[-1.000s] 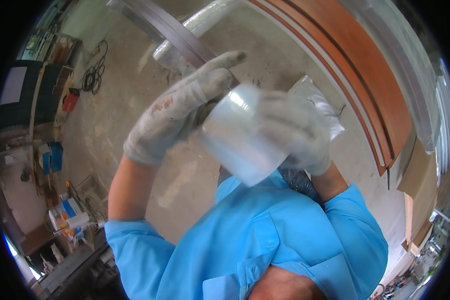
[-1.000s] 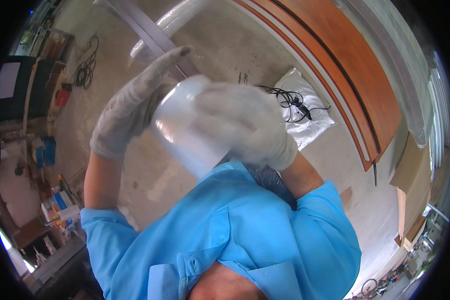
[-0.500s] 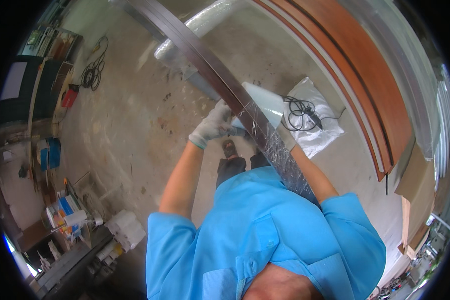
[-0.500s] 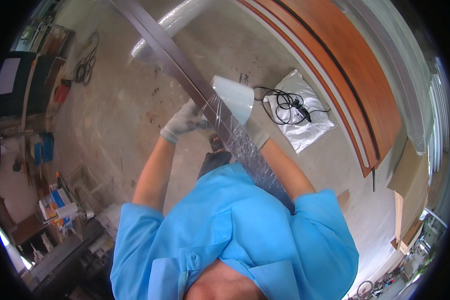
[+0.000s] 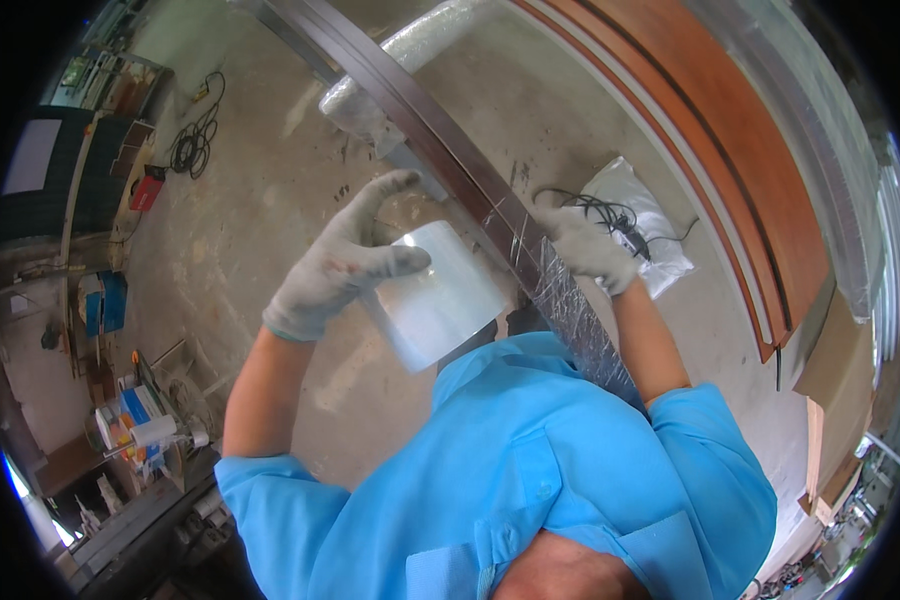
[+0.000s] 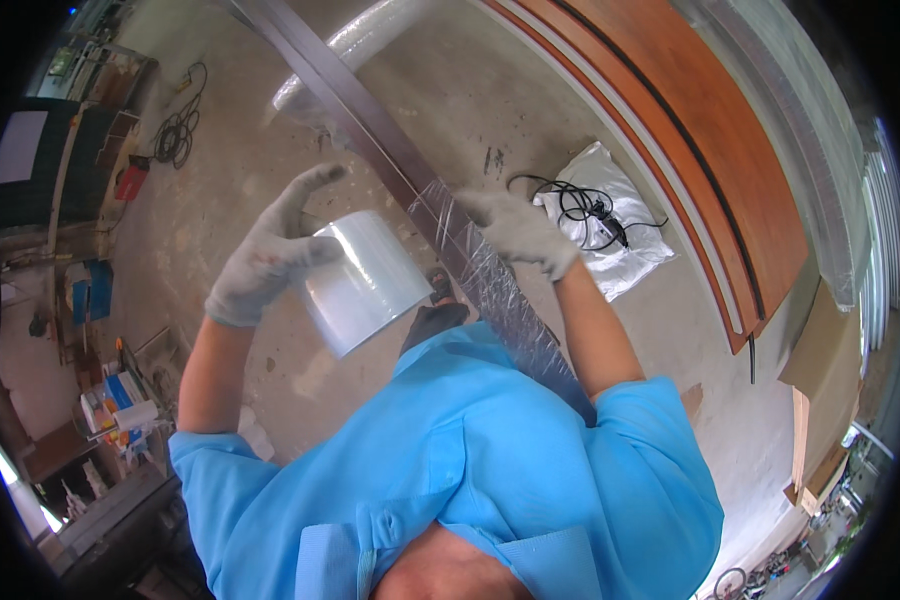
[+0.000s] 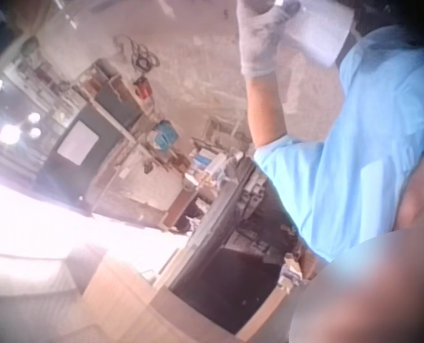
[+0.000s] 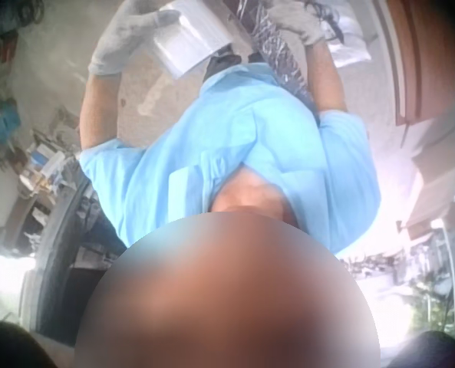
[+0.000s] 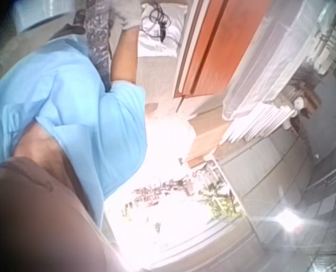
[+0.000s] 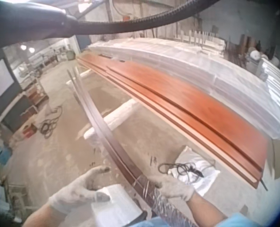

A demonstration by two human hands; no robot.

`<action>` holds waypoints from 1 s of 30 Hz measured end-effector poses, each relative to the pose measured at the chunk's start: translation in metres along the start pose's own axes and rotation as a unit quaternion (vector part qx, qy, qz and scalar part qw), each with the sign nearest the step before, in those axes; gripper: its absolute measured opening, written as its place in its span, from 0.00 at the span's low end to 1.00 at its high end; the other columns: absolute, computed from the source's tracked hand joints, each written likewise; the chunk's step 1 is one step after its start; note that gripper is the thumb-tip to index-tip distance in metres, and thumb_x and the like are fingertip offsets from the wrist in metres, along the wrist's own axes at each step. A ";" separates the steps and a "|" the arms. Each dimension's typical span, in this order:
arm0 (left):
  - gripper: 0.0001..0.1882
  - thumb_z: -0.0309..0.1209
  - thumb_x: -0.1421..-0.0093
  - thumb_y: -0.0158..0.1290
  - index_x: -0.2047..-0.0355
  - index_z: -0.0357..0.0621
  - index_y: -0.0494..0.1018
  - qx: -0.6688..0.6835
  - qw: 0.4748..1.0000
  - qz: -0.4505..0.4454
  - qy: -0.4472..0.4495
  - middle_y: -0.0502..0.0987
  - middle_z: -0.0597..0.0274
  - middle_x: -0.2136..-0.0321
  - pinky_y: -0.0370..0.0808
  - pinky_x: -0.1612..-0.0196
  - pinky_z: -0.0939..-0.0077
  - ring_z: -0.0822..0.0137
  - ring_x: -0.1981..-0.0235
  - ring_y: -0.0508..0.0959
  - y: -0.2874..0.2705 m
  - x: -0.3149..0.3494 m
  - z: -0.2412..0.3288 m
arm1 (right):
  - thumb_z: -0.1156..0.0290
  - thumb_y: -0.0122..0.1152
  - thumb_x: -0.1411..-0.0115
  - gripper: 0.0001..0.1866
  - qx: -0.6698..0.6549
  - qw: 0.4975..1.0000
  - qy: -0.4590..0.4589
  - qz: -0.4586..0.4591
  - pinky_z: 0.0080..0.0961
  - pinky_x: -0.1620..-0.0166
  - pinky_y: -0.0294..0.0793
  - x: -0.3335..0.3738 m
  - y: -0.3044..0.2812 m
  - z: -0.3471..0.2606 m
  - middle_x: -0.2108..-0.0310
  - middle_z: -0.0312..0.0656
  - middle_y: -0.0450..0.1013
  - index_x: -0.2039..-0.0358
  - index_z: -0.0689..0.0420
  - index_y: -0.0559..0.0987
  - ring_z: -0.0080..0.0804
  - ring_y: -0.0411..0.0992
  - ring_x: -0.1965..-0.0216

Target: The person wraps a long, curved wooden trim piece with clear plastic stretch film. They hold the wood with one hand and rotate a roll of film with the other, applying multiple overlapping layers along the length of the piece.

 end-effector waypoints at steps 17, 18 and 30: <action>0.28 0.46 0.27 0.51 0.39 0.35 0.73 -0.112 0.960 -0.052 0.253 0.83 0.52 0.55 0.81 0.54 0.70 0.63 0.55 0.84 -0.009 -0.036 0.066 | 0.71 0.73 0.45 0.26 0.083 0.841 -0.357 0.398 0.34 0.45 0.79 0.043 -0.027 -0.091 0.44 0.44 0.75 0.45 0.53 0.79 0.41 0.76 0.44; 0.28 0.47 0.27 0.52 0.41 0.35 0.74 -0.059 0.967 -0.022 0.247 0.83 0.52 0.57 0.81 0.55 0.70 0.63 0.58 0.84 -0.022 -0.039 0.058 | 0.71 0.71 0.41 0.22 -0.034 0.872 -0.263 0.411 0.33 0.46 0.80 0.032 -0.030 -0.064 0.45 0.45 0.75 0.45 0.55 0.79 0.38 0.76 0.45; 0.43 0.26 0.46 0.68 0.30 0.43 0.64 -0.190 0.970 -0.011 0.152 0.68 0.53 0.34 0.72 0.38 0.62 0.54 0.37 0.71 -0.018 -0.140 -0.145 | 0.73 0.63 0.34 0.28 -0.568 0.790 -0.140 0.185 0.30 0.42 0.77 -0.045 0.055 0.103 0.41 0.45 0.72 0.35 0.60 0.68 0.35 0.75 0.44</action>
Point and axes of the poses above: each hand's wrist, its own x-axis away from the middle knuckle, its own y-axis out of the palm, z = x × y, the point moved 4 cm from there along -x, towards the middle knuckle
